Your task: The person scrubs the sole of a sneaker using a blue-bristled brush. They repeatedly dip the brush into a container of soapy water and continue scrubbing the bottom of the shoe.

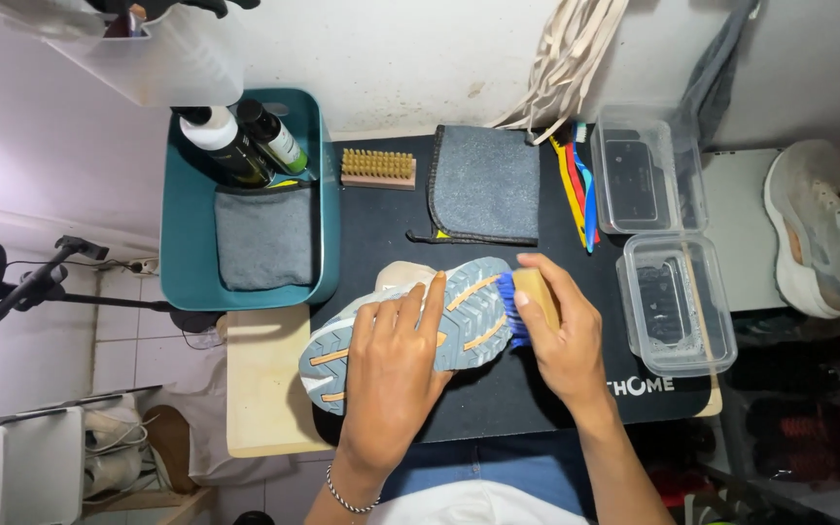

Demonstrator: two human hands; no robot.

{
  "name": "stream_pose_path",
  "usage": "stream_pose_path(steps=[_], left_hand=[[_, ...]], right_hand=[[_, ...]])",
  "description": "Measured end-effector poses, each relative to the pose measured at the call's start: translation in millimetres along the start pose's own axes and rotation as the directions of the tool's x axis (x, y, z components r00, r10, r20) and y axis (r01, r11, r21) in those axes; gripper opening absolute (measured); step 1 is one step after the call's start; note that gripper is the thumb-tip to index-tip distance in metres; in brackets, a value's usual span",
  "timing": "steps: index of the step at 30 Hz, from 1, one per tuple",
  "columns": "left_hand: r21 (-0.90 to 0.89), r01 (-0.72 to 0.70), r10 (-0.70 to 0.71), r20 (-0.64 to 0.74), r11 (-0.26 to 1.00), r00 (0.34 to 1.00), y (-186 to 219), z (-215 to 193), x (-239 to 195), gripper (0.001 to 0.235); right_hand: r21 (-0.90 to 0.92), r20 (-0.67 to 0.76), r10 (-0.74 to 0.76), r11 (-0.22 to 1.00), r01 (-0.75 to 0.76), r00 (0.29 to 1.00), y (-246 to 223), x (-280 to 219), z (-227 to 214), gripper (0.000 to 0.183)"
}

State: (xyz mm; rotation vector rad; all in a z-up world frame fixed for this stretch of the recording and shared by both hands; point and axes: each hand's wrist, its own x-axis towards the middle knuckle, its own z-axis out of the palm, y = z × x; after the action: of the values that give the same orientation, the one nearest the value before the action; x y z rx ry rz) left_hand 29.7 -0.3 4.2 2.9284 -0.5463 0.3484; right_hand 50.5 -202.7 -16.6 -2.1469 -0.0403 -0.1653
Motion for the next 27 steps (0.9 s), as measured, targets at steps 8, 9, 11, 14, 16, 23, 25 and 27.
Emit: stream_pose_path(steps=[8, 9, 11, 14, 16, 23, 25, 27], left_hand=[[0.048, 0.018, -0.02, 0.036, 0.999, 0.999, 2, -1, 0, 0.111], [0.093, 0.006, -0.011, 0.051, 0.996, 0.999, 4, -3, 0, 0.113], [0.091, -0.001, -0.003, 0.045, 0.996, 0.999, 5, -10, -4, 0.116], [0.103, 0.007, -0.008, 0.006, 0.995, 1.0, 2, -31, -18, 0.118], [0.117, 0.028, -0.024, -0.031, 0.993, 0.999, -8, -38, -33, 0.118], [-0.435, 0.319, -0.352, 0.006, 0.842, 0.936, -37, -12, -72, 0.097], [-0.519, 0.337, -0.413, -0.034, 0.785, 0.91, -33, -6, -69, 0.089], [-0.601, 0.229, -0.382, -0.139, 0.766, 0.914, -31, 0, -66, 0.093]], right_hand=[[-0.01, 0.136, 0.189, 0.982, -0.189, 0.973, 1, -15, -26, 0.042], [0.041, 0.102, 0.217, 0.974, -0.222, 0.971, -2, -12, -24, 0.044], [0.022, 0.094, 0.122, 0.992, -0.125, 0.988, -14, -8, -10, 0.041], [-0.019, 0.061, 0.041, 0.999, -0.04, 0.997, -22, -7, 4, 0.037], [-0.044, 0.036, 0.05, 0.998, -0.049, 0.998, -23, -5, 6, 0.036], [-0.03, 0.062, 0.085, 0.996, -0.083, 0.994, -33, 5, 1, 0.038], [-0.018, 0.055, 0.085, 0.996, -0.084, 0.995, -43, 7, 0, 0.038], [0.033, 0.069, -0.017, 0.999, 0.015, 0.997, -57, 8, 1, 0.04]])
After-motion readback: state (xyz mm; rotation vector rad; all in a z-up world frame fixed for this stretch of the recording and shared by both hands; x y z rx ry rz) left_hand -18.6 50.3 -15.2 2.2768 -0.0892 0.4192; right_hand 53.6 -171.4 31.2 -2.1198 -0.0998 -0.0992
